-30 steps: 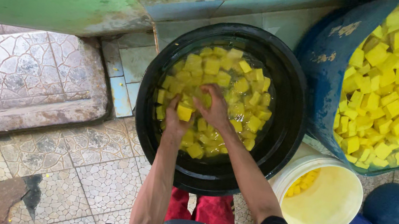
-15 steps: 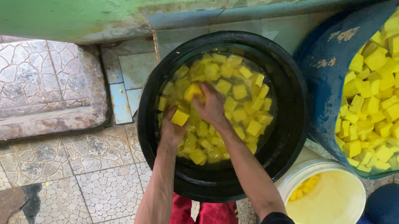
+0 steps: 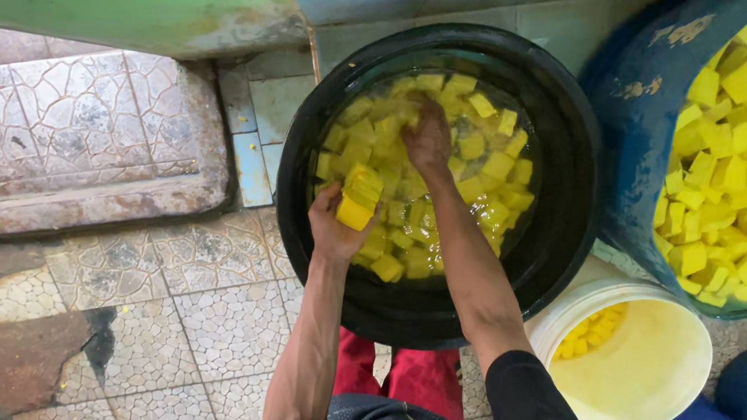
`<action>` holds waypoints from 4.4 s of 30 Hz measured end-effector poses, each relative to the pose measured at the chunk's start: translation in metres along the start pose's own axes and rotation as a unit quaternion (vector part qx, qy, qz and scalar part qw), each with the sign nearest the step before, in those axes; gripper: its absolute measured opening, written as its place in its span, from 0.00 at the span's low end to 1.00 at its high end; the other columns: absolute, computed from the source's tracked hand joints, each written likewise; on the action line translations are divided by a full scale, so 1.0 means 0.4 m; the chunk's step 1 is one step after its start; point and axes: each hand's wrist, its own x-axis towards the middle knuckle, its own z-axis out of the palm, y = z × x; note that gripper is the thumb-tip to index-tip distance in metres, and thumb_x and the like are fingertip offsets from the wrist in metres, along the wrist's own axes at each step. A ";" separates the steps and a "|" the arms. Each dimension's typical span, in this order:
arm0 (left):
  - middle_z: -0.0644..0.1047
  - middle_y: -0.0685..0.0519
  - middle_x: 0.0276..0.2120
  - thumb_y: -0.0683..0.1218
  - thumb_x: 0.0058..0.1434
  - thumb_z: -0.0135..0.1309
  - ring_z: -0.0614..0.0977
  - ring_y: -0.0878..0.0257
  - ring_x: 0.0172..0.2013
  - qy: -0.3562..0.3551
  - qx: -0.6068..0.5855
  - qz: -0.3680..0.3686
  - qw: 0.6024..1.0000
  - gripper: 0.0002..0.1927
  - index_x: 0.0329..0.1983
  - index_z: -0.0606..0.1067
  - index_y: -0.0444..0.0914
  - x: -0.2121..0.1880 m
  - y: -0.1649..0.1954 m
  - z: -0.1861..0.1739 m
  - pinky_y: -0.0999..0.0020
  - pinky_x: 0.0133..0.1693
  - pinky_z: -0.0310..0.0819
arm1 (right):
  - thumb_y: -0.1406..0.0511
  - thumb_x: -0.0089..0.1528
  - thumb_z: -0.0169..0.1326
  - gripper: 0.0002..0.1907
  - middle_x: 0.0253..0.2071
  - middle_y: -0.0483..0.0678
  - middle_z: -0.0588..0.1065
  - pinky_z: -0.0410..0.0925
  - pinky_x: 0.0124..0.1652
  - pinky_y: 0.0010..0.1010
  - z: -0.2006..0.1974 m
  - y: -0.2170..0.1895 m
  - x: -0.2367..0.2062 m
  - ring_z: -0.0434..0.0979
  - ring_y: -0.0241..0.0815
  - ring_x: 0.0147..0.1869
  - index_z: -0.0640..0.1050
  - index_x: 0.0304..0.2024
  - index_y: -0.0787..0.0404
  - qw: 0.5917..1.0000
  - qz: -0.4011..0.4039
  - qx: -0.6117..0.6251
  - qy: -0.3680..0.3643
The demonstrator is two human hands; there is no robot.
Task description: The person rinses yellow foam blocks in a large black basin of water, squeezing and turning them by hand, then places the rinsed blocks into a white bucket beside the basin. They occasionally reach into the bucket to rearrange the blocks and add water with a small cup.
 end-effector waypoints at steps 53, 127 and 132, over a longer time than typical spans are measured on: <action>0.78 0.41 0.46 0.53 0.63 0.63 0.79 0.44 0.50 0.015 0.835 0.297 0.463 0.18 0.45 0.77 0.35 -0.021 -0.301 -0.112 0.53 0.52 0.74 | 0.64 0.65 0.59 0.09 0.41 0.52 0.78 0.75 0.40 0.34 -0.413 0.296 -0.637 0.84 0.46 0.42 0.78 0.46 0.62 0.974 0.165 0.148 0.050; 0.68 0.44 0.70 0.65 0.78 0.30 0.70 0.52 0.70 -0.342 0.412 -0.069 0.842 0.36 0.75 0.61 0.34 -0.224 -0.703 0.047 0.57 0.72 0.61 | 0.64 0.68 0.59 0.49 0.71 0.59 0.60 0.62 0.65 0.36 -0.585 0.242 -0.760 0.64 0.47 0.72 0.41 0.78 0.64 0.939 0.138 0.297 0.102; 0.65 0.47 0.70 0.57 0.78 0.38 0.66 0.54 0.70 -0.434 0.643 -0.023 0.630 0.31 0.78 0.59 0.37 -0.279 -0.783 0.099 0.61 0.70 0.56 | 0.61 0.66 0.58 0.38 0.60 0.51 0.71 0.72 0.48 0.36 -0.605 0.422 -0.853 0.74 0.44 0.58 0.57 0.73 0.60 0.713 0.250 0.639 0.146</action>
